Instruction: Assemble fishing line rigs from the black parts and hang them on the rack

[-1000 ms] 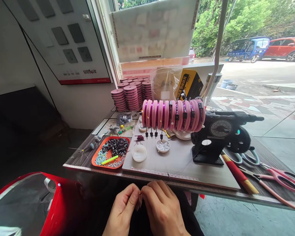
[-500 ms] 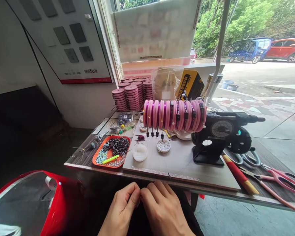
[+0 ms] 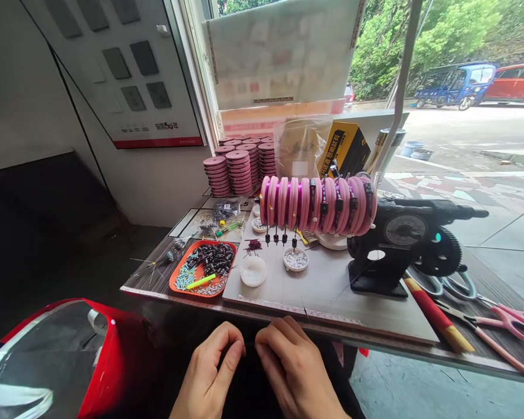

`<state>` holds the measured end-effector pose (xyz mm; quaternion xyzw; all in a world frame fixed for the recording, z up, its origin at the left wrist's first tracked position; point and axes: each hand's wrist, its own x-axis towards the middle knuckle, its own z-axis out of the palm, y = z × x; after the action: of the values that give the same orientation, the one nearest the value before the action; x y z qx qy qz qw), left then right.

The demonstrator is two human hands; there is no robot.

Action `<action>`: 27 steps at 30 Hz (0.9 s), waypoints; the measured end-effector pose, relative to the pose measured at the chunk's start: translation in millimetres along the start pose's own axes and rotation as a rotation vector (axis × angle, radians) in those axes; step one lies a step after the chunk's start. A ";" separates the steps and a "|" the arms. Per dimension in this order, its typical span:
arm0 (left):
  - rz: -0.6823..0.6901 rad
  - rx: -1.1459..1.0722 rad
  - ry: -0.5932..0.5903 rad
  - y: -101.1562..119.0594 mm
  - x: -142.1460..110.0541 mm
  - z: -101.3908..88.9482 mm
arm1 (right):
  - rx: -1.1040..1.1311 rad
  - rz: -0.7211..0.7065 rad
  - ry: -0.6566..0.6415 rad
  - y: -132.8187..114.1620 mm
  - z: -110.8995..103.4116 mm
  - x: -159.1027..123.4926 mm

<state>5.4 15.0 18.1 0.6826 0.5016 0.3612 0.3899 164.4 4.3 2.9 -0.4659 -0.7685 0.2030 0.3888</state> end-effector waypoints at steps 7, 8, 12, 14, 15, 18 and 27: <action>0.186 0.198 0.018 -13.6 -5.7 -2.5 | -0.196 -0.217 0.121 -4.6 7.5 5.6; 0.184 0.207 0.022 -14.0 -6.9 -3.9 | -0.180 -0.235 0.123 -4.1 10.5 6.6; 0.164 0.207 0.023 -13.5 -9.5 -10.9 | -0.090 -0.266 0.090 -0.1 21.5 10.7; 0.161 0.214 0.018 -13.3 -9.0 -14.7 | -0.063 -0.274 0.082 1.5 24.1 13.2; 0.164 0.222 0.011 -13.3 -8.5 -16.6 | -0.050 -0.274 0.080 1.9 24.2 14.7; 0.173 0.272 -0.026 -12.5 -5.6 -22.5 | 0.003 -0.257 0.017 0.6 19.9 19.9; 0.183 0.451 -0.123 -6.7 4.7 -33.7 | 0.088 -0.050 -0.120 -6.5 12.5 24.9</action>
<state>-26.0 26.6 27.3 0.8156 0.4809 0.2318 0.2233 144.4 23.6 9.7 -0.4158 -0.7922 0.2545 0.3672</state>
